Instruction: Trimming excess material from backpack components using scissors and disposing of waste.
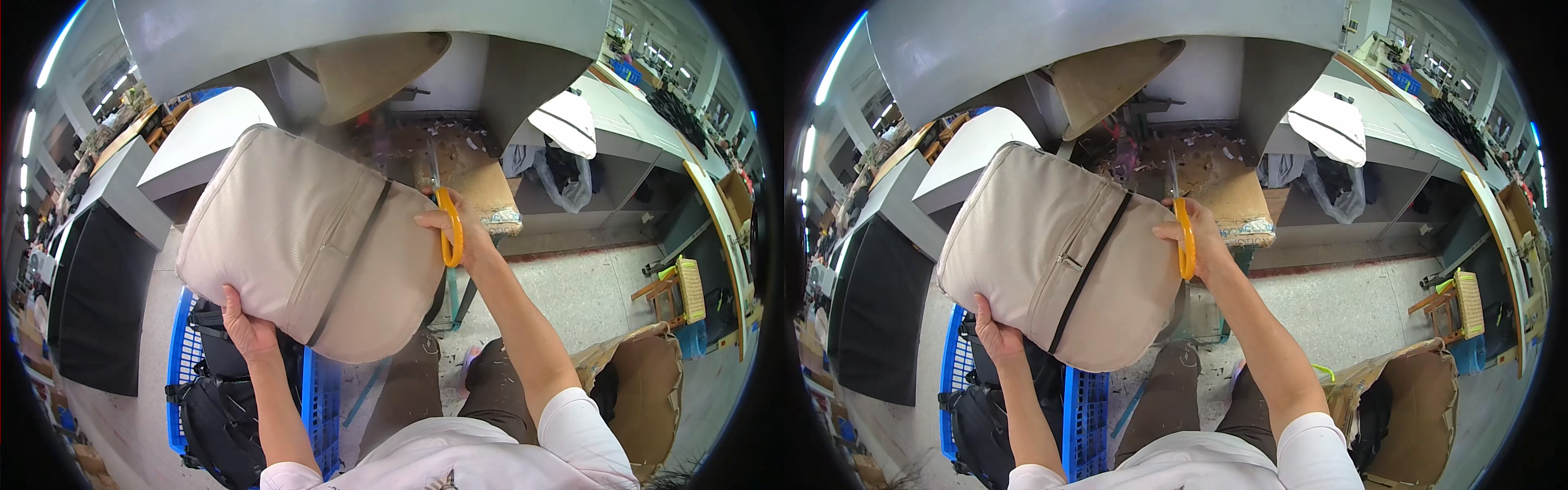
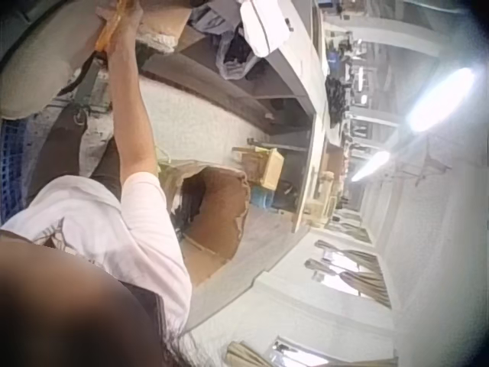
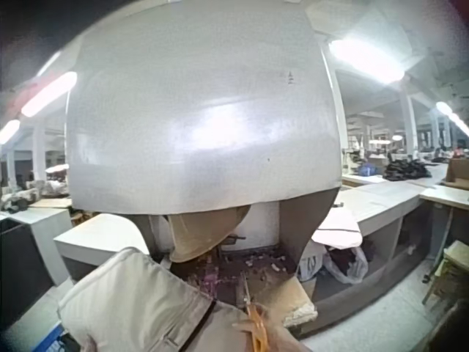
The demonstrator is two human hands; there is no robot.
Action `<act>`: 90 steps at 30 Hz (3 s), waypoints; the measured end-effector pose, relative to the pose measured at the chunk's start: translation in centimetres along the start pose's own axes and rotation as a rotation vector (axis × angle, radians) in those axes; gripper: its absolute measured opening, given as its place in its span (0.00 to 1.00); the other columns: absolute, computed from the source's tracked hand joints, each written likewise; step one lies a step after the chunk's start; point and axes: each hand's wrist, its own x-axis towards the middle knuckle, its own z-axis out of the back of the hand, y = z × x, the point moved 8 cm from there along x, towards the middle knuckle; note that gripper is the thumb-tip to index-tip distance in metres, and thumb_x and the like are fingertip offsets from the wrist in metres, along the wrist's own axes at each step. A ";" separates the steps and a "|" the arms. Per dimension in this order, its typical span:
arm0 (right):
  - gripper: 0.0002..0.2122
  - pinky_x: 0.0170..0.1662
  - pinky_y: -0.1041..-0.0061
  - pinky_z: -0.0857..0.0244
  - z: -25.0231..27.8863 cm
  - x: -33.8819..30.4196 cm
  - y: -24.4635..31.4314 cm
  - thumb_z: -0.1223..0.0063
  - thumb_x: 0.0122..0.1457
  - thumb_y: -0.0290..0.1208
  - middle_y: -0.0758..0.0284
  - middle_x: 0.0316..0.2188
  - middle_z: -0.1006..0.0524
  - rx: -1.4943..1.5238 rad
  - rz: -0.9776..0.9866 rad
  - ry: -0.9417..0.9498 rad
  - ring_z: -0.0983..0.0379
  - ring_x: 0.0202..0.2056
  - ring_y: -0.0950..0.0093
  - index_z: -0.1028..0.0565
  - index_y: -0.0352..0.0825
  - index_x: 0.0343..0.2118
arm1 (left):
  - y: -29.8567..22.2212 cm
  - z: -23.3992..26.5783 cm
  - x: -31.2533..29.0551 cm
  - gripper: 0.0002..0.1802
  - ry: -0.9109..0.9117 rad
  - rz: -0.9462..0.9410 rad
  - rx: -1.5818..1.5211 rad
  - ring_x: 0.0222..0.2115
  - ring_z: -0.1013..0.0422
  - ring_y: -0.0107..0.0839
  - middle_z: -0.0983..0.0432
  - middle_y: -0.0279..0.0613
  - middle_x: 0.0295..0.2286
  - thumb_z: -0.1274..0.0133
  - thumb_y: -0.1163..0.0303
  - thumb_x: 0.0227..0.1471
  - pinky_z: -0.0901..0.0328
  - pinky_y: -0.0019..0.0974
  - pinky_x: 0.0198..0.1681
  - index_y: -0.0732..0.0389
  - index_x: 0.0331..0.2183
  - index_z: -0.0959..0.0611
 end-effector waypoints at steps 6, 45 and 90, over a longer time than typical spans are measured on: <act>0.23 0.29 0.82 0.36 1.5 -1.1 -0.2 0.45 0.38 0.15 0.68 0.24 0.33 -0.044 0.040 -0.022 0.32 0.26 0.79 0.36 0.29 0.41 | 0.7 -0.7 -1.5 0.19 0.051 0.010 0.010 0.42 0.36 0.35 0.32 0.41 0.41 0.50 0.68 0.47 0.40 0.39 0.48 0.63 0.43 0.31; 0.31 0.38 0.70 0.40 -1.0 -8.5 1.2 0.43 0.43 0.46 0.57 0.33 0.31 -1.216 0.395 0.196 0.33 0.34 0.63 0.39 0.31 0.46 | 0.9 2.7 -8.6 0.21 0.212 0.340 -0.320 0.44 0.36 0.40 0.33 0.46 0.44 0.55 0.65 0.50 0.42 0.46 0.50 0.65 0.45 0.32; 0.30 0.26 0.73 0.39 -1.6 -12.8 -0.2 0.41 0.37 0.49 0.58 0.18 0.32 -1.129 0.410 0.240 0.35 0.20 0.62 0.34 0.29 0.39 | -0.3 5.0 -10.0 0.25 0.341 0.356 -0.338 0.43 0.35 0.46 0.35 0.54 0.43 0.58 0.60 0.51 0.41 0.52 0.47 0.68 0.46 0.34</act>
